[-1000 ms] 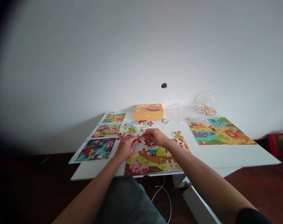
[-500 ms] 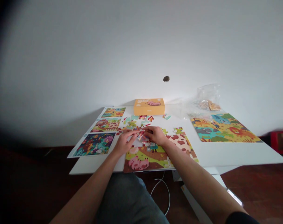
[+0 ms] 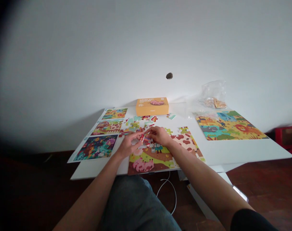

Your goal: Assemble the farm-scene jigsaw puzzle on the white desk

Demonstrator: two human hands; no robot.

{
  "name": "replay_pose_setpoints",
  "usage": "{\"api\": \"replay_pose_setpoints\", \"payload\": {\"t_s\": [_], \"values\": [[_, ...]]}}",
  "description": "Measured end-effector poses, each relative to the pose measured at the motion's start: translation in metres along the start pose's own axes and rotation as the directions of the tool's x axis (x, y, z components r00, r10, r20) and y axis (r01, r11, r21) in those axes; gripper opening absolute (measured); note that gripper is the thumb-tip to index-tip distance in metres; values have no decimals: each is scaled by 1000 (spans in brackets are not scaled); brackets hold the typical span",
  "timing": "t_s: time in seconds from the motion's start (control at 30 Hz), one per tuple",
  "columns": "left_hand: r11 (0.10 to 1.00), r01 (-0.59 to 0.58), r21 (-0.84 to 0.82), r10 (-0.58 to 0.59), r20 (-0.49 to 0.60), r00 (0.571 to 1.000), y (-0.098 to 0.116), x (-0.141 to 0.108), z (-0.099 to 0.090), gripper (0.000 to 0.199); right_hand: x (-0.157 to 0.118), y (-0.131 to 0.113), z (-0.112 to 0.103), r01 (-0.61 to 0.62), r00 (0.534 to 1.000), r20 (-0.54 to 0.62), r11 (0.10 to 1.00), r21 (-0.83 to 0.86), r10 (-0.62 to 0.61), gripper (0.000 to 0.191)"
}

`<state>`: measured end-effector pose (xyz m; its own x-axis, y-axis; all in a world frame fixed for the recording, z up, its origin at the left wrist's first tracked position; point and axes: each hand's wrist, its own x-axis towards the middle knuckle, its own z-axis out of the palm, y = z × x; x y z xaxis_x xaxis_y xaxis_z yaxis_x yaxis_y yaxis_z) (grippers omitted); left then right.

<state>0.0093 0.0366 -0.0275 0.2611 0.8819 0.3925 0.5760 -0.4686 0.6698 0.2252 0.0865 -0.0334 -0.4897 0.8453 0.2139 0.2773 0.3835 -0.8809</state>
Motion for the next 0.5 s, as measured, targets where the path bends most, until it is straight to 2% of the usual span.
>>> {"api": "replay_pose_setpoints", "payload": {"t_s": [0.17,0.27,0.37,0.43,0.5], "values": [[988,90,-129,-96,-41,995,-5,0,3,24,0,-1,-1,62,997,-49,993,-103,-67,27],[970,146,-193,-163,-77,984,-7,-1,4,19,-1,-2,-1,36,999,-18,998,-48,-37,28],[971,155,-181,-175,-100,979,-9,-2,5,18,-1,-2,0,8,1000,-17,1000,5,-8,29],[975,151,-164,-170,-110,979,-11,-2,5,17,-1,-2,1,-22,998,-65,999,29,24,30],[980,140,-144,-158,-122,980,-14,-2,6,16,-1,-2,0,-33,984,-176,999,13,34,31]]}}
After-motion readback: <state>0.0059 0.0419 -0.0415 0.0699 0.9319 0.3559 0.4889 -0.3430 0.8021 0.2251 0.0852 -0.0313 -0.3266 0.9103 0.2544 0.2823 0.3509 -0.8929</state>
